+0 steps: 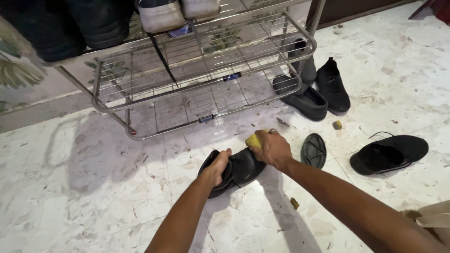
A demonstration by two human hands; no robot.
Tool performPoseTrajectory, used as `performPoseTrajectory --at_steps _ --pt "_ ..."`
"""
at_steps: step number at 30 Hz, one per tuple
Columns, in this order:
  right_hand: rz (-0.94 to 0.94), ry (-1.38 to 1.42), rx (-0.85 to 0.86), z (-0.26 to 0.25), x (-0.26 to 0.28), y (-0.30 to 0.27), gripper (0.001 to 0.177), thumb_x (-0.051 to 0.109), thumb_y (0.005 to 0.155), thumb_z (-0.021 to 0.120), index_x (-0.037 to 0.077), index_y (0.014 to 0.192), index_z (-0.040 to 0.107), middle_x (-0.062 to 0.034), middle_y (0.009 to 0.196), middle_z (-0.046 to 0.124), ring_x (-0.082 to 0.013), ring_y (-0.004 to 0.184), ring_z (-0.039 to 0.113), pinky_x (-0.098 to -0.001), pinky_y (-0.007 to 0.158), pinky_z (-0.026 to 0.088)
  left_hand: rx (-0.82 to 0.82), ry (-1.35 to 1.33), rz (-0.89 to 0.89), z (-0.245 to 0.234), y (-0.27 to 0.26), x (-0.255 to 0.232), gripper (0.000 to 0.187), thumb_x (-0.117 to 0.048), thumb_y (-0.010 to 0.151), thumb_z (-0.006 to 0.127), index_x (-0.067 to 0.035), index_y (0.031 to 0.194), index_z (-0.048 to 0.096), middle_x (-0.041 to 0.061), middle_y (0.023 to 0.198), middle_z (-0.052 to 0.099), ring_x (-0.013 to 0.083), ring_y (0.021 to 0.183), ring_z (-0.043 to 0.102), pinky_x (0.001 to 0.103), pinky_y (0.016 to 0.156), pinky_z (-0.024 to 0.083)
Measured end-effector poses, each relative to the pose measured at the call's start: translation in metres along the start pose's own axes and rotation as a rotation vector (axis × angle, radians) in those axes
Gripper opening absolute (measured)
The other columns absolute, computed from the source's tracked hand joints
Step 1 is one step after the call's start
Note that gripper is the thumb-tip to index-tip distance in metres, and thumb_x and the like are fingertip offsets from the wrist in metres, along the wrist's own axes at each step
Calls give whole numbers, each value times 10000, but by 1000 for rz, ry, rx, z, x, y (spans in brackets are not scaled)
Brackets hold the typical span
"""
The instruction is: The person scrubs a black sneaker with a green brush, then wipes it with a yellow sponge. They place the sneaker on a metal shoe rack and proceed to clean a black boot using the sponge, wiping the upper and sides.
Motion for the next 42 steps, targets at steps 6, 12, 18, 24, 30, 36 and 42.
performPoseTrajectory --at_steps 6,12,18,24,30,36,42 --pt "-55 29 11 15 7 -29 672 402 771 775 177 1373 579 -217 1212 636 -388 1072 666 -455 937 561 -16 380 117 -2 14 -11 710 -540 1001 435 54 1354 598 225 1421 648 312 1326 600 412 1134 441" --pt "-109 53 -9 16 3 -33 687 458 792 769 176 1379 554 -216 1234 614 -394 1079 649 -468 927 553 -249 1214 -83 -2 -19 -36 822 -657 1022 178 -114 1635 242 136 1714 181 312 1588 160 495 1269 180" --pt "-86 7 70 22 -8 -28 732 523 767 771 195 1384 552 -215 1214 637 -386 1107 650 -469 956 544 -18 1051 104 -14 1 -29 908 -748 969 258 -92 1594 318 122 1684 311 271 1543 310 465 1226 289" --pt "-100 -30 95 28 -4 -25 783 528 807 722 173 1452 453 -275 1281 545 -432 1081 635 -505 925 543 -7 1030 0 4 -49 -39 880 -732 964 233 -164 1636 220 85 1713 193 279 1562 207 530 1229 256" --pt "73 -2 214 21 -3 0 785 640 873 600 209 1494 391 -270 1322 529 -443 1099 662 -527 954 548 -95 1036 30 6 -54 -43 811 -668 1006 253 -136 1617 287 123 1702 233 292 1569 222 462 1244 240" --pt "12 81 7 28 -15 9 794 636 852 642 203 1482 428 -290 1326 521 -472 1127 624 -540 938 534 -182 978 118 -5 -43 -35 775 -614 1039 232 -86 1598 328 136 1699 245 300 1574 207 437 1255 205" --pt "-48 41 -121 31 18 -2 639 556 876 676 236 1417 560 -282 1297 550 -459 1106 618 -531 873 558 -194 731 96 -17 -30 -24 786 -620 1040 278 -79 1611 274 169 1703 186 323 1579 142 480 1257 190"
Point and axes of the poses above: each hand's wrist, its own y-axis towards the middle knuckle, its own z-axis out of the palm, x = y × z, the point moved 4 cm from there along y, towards the middle knuckle
